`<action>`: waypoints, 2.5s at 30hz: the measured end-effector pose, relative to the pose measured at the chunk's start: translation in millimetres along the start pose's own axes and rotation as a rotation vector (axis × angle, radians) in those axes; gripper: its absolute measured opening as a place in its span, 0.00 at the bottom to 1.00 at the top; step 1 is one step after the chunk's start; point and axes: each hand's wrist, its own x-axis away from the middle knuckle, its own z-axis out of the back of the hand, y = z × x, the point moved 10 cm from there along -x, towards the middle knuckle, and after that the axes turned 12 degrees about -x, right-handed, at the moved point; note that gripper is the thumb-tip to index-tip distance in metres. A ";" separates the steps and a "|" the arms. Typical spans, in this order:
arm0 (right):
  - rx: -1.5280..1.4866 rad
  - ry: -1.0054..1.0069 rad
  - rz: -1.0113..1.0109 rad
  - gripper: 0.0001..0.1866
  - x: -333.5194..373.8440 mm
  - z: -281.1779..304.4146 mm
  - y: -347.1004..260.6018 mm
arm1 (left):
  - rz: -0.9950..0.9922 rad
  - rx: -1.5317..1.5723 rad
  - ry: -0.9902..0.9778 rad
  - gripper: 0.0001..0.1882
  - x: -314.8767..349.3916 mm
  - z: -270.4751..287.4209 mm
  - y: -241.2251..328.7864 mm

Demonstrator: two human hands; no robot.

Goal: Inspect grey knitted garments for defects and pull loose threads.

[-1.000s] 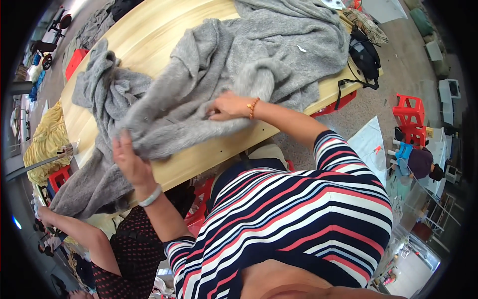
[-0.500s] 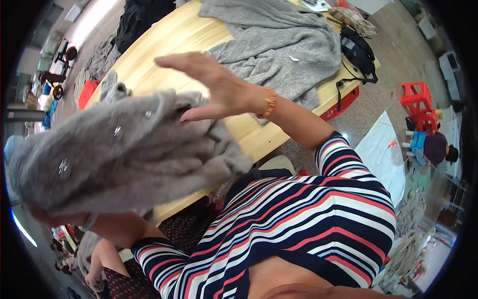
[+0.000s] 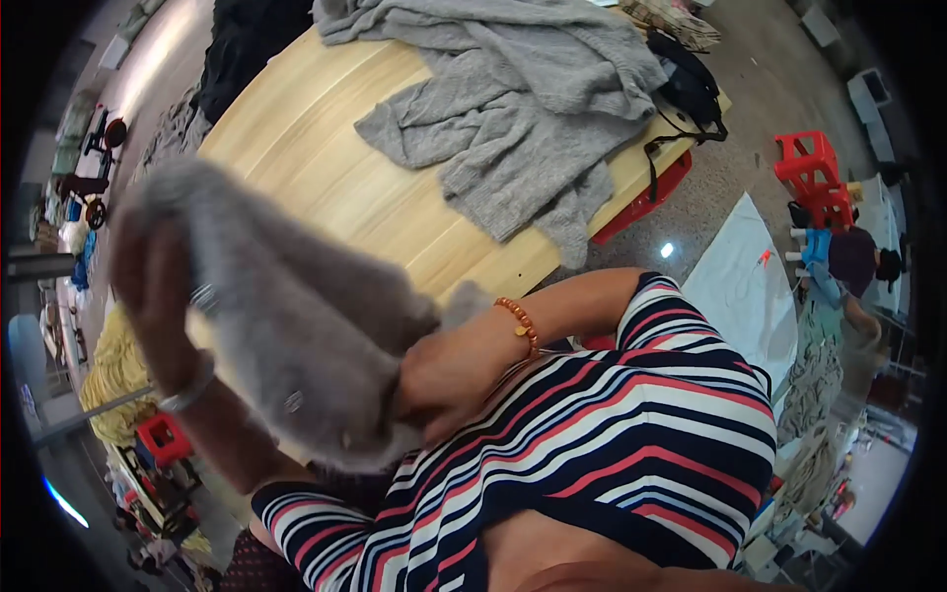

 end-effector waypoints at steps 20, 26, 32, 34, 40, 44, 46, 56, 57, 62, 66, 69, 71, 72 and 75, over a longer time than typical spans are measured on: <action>0.447 0.364 -0.465 0.22 23.2 68.1 254.6 | 0.433 -0.816 0.437 0.26 231.7 -158.6 -192.7; 0.374 0.396 -0.428 0.13 28.6 71.4 255.1 | 0.390 -0.614 0.575 0.16 237.6 -154.2 -204.1; 0.236 0.601 -0.392 0.14 38.1 87.2 242.3 | 0.315 -0.734 0.498 0.30 216.4 -164.7 -197.7; 0.077 0.638 -0.428 0.13 41.2 87.2 242.5 | 0.282 -0.707 0.543 0.31 206.1 -159.8 -202.5; -0.307 0.667 -0.409 0.10 45.2 89.4 228.0 | 0.232 -0.441 0.572 0.15 167.2 -145.9 -203.6; -0.564 0.815 -0.316 0.13 53.6 120.3 192.7 | 0.402 0.021 0.566 0.11 163.6 -145.9 -198.1; -0.525 0.740 -0.275 0.15 54.2 130.1 172.9 | 0.431 0.213 0.427 0.09 160.2 -152.0 -188.9; -0.531 0.404 -0.353 0.12 69.1 122.4 170.8 | 0.592 1.082 0.397 0.12 154.6 -203.5 -141.4; -0.375 0.362 -0.283 0.11 66.4 124.2 164.1 | 0.643 1.084 0.487 0.11 159.8 -206.6 -144.2; -0.094 0.277 -0.159 0.10 53.0 116.1 149.8 | 0.665 0.956 0.689 0.09 187.2 -208.8 -167.0; -0.171 0.384 -0.093 0.10 50.3 117.2 144.9 | 0.677 0.796 0.798 0.10 196.9 -184.9 -170.9; -0.160 0.318 -0.198 0.09 45.5 114.5 138.6 | 0.688 0.829 0.801 0.10 194.4 -167.1 -164.4; -0.150 0.281 -0.266 0.08 40.3 113.4 138.2 | 0.684 0.857 0.796 0.10 192.4 -157.9 -160.4; -0.099 0.270 -0.205 0.08 35.6 115.1 131.1 | 0.676 0.860 0.805 0.10 191.5 -153.2 -159.3; -0.013 0.244 -0.098 0.07 22.4 119.5 113.3 | 0.651 0.827 0.848 0.10 195.0 -142.7 -158.1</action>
